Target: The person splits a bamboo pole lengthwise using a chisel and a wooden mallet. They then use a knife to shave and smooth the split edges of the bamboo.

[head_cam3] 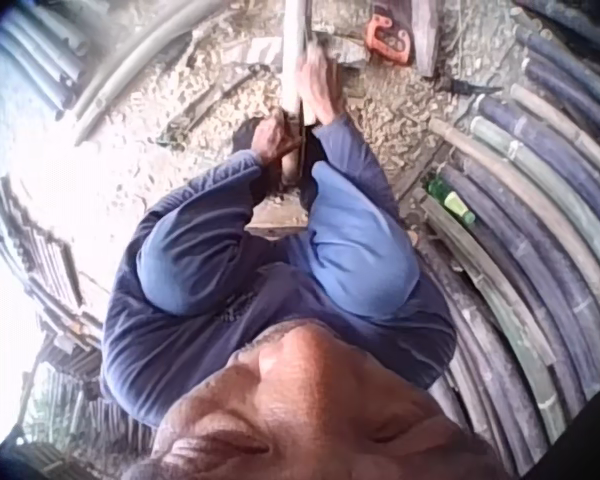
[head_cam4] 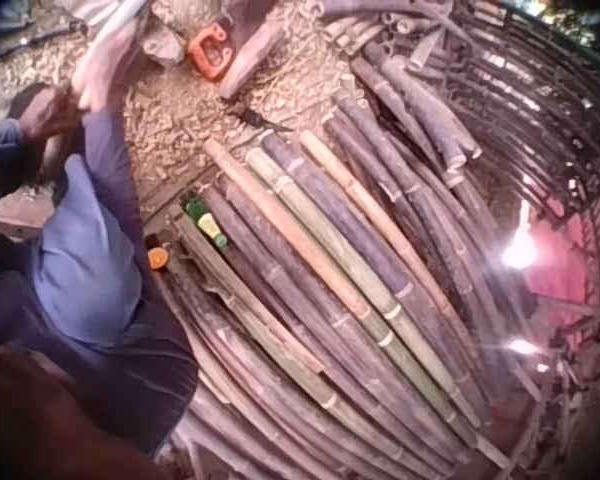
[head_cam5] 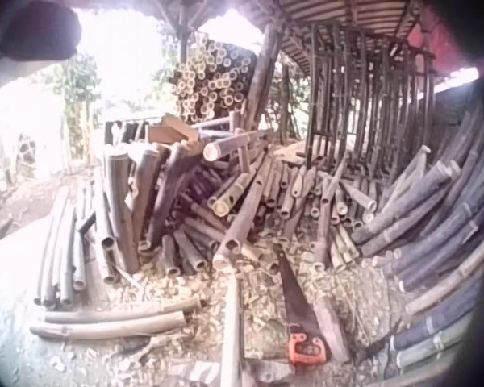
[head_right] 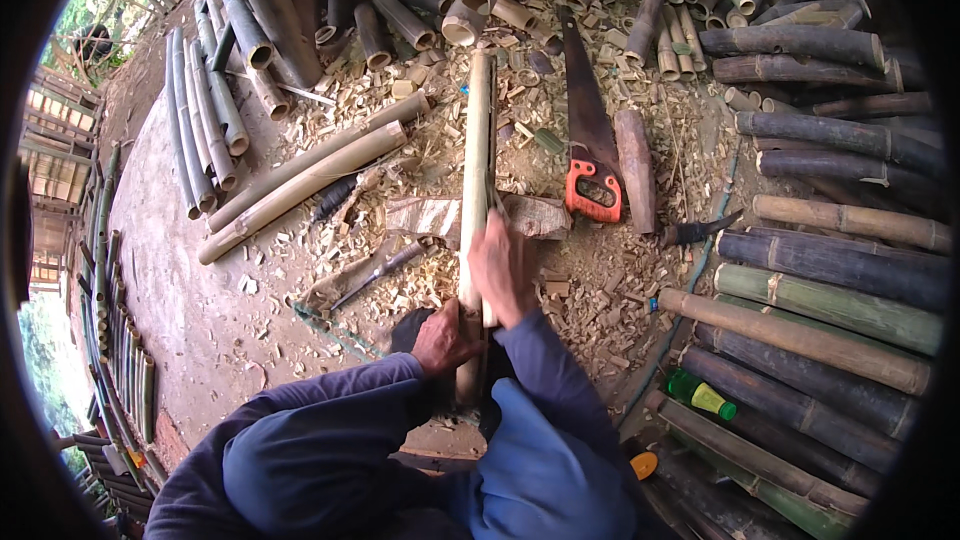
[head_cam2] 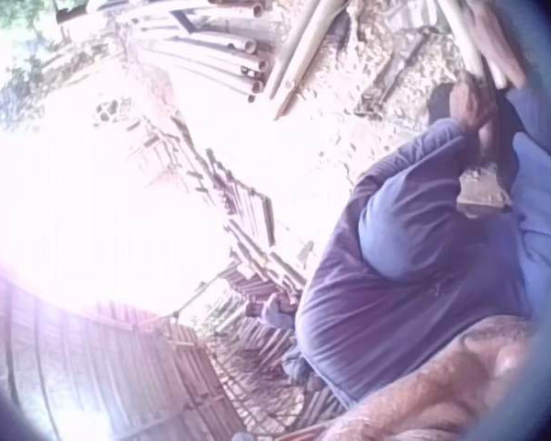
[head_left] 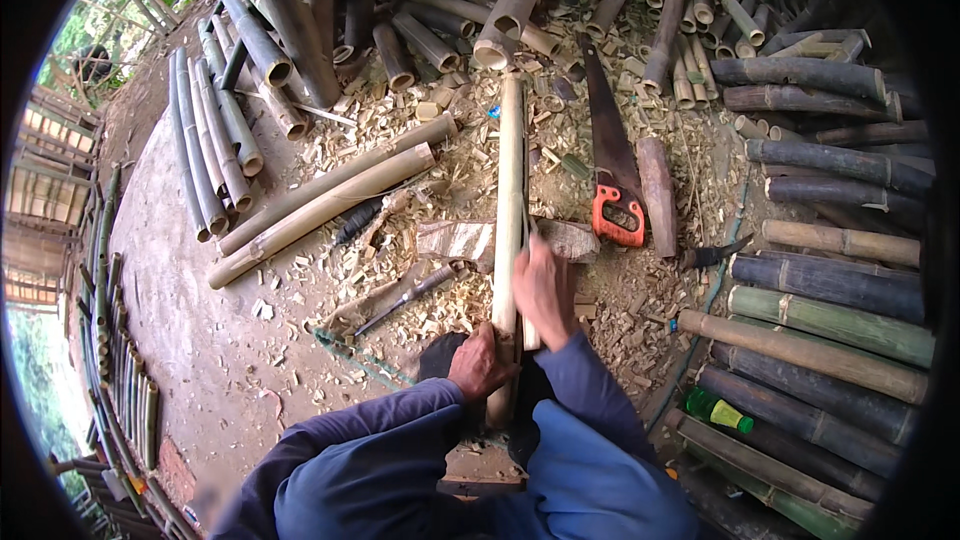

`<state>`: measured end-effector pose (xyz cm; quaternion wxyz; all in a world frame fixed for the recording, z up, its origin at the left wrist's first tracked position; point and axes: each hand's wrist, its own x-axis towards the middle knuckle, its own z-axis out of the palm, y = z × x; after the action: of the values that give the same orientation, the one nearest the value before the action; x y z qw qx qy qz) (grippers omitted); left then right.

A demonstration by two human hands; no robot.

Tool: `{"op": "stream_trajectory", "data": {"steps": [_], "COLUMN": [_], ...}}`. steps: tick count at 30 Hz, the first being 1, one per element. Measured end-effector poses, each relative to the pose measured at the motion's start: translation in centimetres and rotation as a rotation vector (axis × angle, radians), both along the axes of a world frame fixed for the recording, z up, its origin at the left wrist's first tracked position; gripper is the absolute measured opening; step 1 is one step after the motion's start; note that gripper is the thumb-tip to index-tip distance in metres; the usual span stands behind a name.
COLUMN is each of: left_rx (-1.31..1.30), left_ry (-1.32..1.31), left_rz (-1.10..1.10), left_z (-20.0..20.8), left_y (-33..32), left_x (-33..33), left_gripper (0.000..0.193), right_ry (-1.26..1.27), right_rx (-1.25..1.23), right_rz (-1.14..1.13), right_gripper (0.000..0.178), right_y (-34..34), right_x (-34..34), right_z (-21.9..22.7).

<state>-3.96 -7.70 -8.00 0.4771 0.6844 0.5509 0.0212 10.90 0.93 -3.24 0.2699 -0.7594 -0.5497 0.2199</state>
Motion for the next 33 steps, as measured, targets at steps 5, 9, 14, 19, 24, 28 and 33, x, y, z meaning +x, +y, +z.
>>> {"op": "stream_trajectory", "data": {"steps": [5, 9, 14, 19, 24, 28, 33], "left_rx": [-0.017, -0.009, -0.037, -0.069, 0.089, -0.105, -0.072], "left_ry": [-0.003, -0.005, -0.021, -0.027, -0.051, -0.308, -0.357], "left_rz": [-0.065, -0.05, -0.02, -0.01, -0.023, -0.008, -0.016], "left_z": [0.4, 0.0, 0.2, 0.6, -1.2, -2.7, -3.0], "left_y": [0.7, 0.2, 0.1, 0.3, 0.0, 1.7, 1.7], "left_x": [-0.5, -0.5, -0.6, 0.0, -1.0, -3.8, -3.3], "left_gripper": [0.065, 0.066, 0.065, 0.067, 0.066, 0.062, 0.057], "right_ry": [-0.126, -0.213, -0.083, -0.181, -0.047, 0.911, 0.966], "right_rx": [0.082, 0.1, -0.029, 0.031, -0.135, 0.059, -0.011], "right_rz": [0.107, 0.139, 0.099, 0.059, -0.087, 0.098, 0.048], "right_gripper": [0.02, 0.019, 0.02, 0.019, 0.022, 0.031, 0.032], "right_y": [6.6, 2.6, 7.4, 17.2, 22.1, 13.4, -2.3], "right_x": [1.7, 0.3, 0.5, 2.6, 3.0, 5.4, 4.6], "right_z": [0.1, 0.5, 1.3, 1.5, 3.9, 6.1, 5.9]}}
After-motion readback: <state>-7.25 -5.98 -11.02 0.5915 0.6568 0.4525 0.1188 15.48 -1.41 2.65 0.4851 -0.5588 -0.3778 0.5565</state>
